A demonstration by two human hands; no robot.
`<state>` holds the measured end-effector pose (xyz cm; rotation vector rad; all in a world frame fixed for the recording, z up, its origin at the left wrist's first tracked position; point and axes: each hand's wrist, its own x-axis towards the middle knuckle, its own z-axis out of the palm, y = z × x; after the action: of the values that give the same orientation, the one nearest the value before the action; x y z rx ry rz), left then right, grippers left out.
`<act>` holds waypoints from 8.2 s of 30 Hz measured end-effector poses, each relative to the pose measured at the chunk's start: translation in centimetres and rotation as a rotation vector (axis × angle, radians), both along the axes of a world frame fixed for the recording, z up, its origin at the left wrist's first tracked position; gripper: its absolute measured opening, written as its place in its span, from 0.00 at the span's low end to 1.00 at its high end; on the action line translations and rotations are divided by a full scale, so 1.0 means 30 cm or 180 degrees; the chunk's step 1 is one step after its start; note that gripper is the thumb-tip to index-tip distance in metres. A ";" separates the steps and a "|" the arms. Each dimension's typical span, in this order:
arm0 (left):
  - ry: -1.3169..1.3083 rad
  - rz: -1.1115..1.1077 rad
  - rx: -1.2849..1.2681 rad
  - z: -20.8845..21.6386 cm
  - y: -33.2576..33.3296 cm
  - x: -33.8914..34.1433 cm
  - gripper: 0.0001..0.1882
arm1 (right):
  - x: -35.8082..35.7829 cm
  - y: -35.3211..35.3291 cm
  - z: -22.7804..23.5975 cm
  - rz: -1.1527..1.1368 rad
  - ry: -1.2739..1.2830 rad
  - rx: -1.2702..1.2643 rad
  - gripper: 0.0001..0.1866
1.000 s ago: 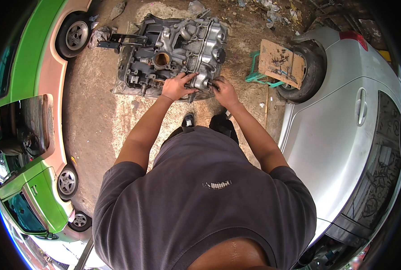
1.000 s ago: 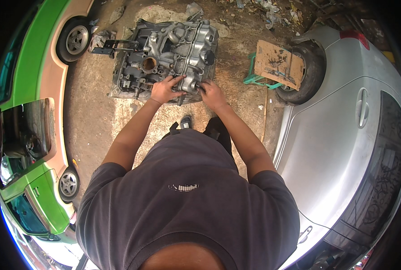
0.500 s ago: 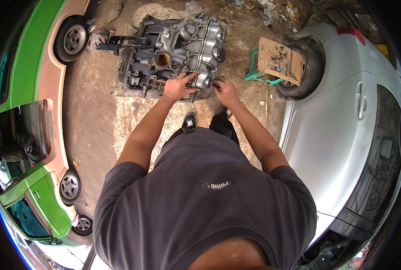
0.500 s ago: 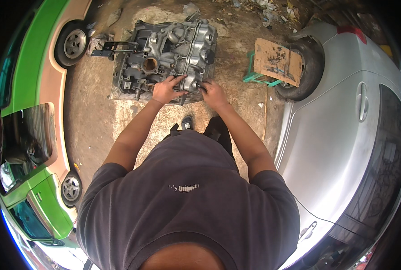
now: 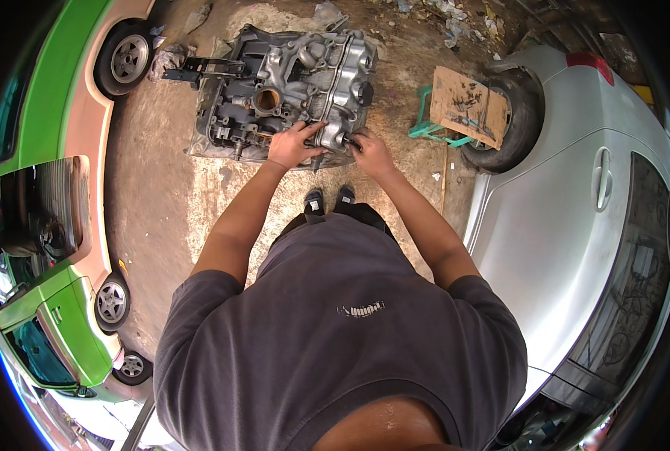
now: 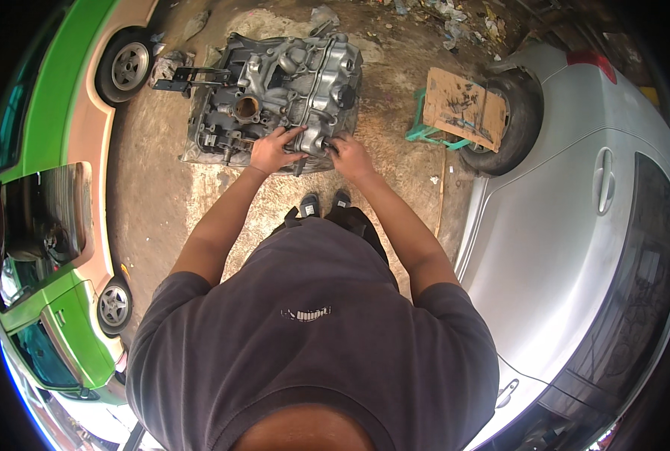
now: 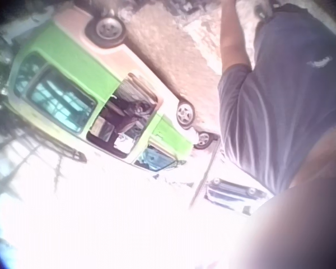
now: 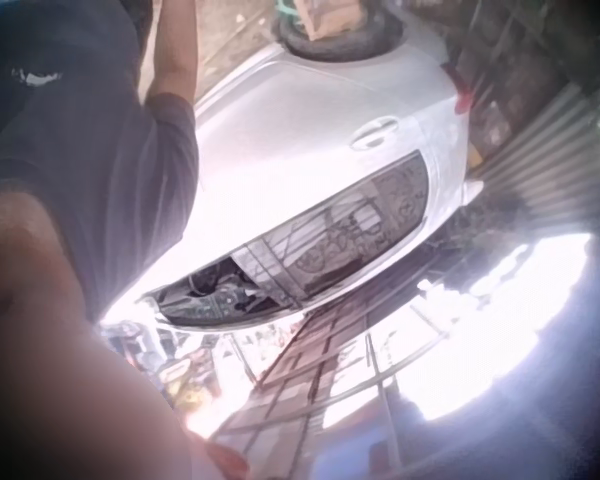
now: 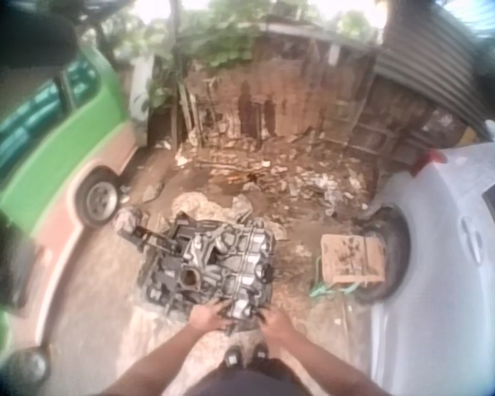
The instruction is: The person places a cylinder head onto an engine block and then uses a wrench to tighten multiple bolts around the head. The work is performed on the ground in an outdoor area with vehicles nearby.
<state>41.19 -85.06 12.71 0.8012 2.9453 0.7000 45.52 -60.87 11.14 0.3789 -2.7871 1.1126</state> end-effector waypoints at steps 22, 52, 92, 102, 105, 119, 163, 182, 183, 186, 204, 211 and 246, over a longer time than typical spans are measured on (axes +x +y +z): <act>-0.0194 0.0313 0.0035 0.024 0.029 0.031 0.40 | -0.025 0.017 0.023 0.0321 -0.0233 -0.0037 0.13; -0.0278 0.0274 -0.0002 0.019 0.021 0.024 0.41 | -0.006 -0.009 -0.084 -0.0622 -0.1316 -0.3022 0.18; -0.0291 0.0272 -0.0018 0.029 0.025 0.028 0.42 | -0.041 0.020 0.038 0.0130 -0.1198 -0.0238 0.20; -0.0211 0.0263 -0.0006 0.021 0.021 0.027 0.41 | -0.049 0.006 -0.042 -0.0318 -0.1349 -0.1112 0.17; -0.0215 0.0233 0.0012 0.019 0.024 0.026 0.40 | -0.046 0.021 -0.073 -0.0593 -0.1634 -0.1409 0.12; -0.0229 0.0249 -0.0119 0.016 0.020 0.024 0.39 | -0.024 0.015 -0.054 -0.0379 -0.1181 -0.1342 0.12; -0.0262 0.0091 -0.0415 0.034 0.012 0.012 0.38 | -0.060 0.024 0.084 0.0423 -0.0796 0.0475 0.19; -0.0112 0.0071 -0.0310 0.017 0.009 0.008 0.39 | -0.060 0.027 0.144 0.0698 -0.0670 0.1216 0.15; -0.0108 0.0059 -0.0304 0.017 0.013 0.006 0.39 | -0.049 0.025 0.135 0.0598 -0.0627 0.1140 0.15; -0.0172 0.0077 -0.0274 0.021 0.008 0.011 0.38 | -0.030 0.019 0.111 0.0146 -0.0579 0.0750 0.17; -0.0208 0.0135 -0.0349 0.031 0.013 0.016 0.37 | -0.062 0.038 0.048 0.0565 -0.0373 0.0633 0.16; -0.0168 0.0118 -0.0336 0.028 0.011 0.018 0.37 | -0.057 0.046 0.085 0.0478 -0.0469 0.0432 0.16; -0.0388 0.0173 -0.0394 0.034 0.015 0.019 0.38 | -0.100 0.052 0.068 0.1082 -0.0462 0.1011 0.15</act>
<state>41.77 -84.61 13.74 0.6474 2.8762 0.5414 42.53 -59.32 13.16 0.8643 -3.1158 0.7693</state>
